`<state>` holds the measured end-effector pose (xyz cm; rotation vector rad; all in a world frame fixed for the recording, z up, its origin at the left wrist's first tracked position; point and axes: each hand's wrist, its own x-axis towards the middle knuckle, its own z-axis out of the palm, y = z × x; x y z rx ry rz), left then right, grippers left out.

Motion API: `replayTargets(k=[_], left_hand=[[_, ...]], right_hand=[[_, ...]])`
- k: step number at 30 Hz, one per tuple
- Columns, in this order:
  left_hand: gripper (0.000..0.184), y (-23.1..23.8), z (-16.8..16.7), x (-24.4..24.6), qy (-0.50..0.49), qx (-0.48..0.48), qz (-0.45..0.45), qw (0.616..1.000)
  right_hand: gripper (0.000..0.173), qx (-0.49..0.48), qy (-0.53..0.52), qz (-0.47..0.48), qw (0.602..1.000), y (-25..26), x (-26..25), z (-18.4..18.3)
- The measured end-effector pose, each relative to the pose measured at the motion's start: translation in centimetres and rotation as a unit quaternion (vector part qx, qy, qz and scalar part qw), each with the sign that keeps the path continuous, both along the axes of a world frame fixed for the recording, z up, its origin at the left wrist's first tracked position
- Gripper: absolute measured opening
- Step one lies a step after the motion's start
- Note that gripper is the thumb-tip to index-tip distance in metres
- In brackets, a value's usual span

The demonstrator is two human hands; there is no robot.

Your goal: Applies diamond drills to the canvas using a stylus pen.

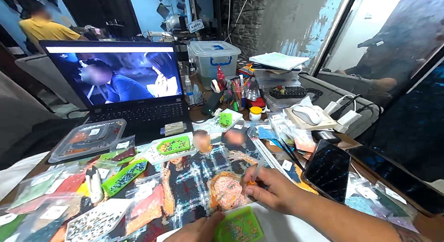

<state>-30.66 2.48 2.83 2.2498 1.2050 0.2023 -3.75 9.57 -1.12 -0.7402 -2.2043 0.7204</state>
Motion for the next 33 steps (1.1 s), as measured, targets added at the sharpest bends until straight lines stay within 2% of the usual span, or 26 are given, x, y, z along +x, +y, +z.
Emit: replayTargets(k=[9,23,33], left_hand=[[0.057,-0.03,0.17,0.14,0.006,-0.007,0.004,1.0],[0.057,0.05,-0.1,-0.03,0.006,-0.002,-0.001,1.0],[0.056,0.0,-0.01,0.05,0.009,-0.007,0.003,1.0]], right_hand=[[0.024,0.018,-0.034,0.021,0.999,-0.03,-0.04,0.42],[0.025,-0.017,0.006,0.018,1.0,0.01,-0.03,0.04],[0.026,0.017,0.008,0.006,1.0,-0.17,-0.5,-0.15]])
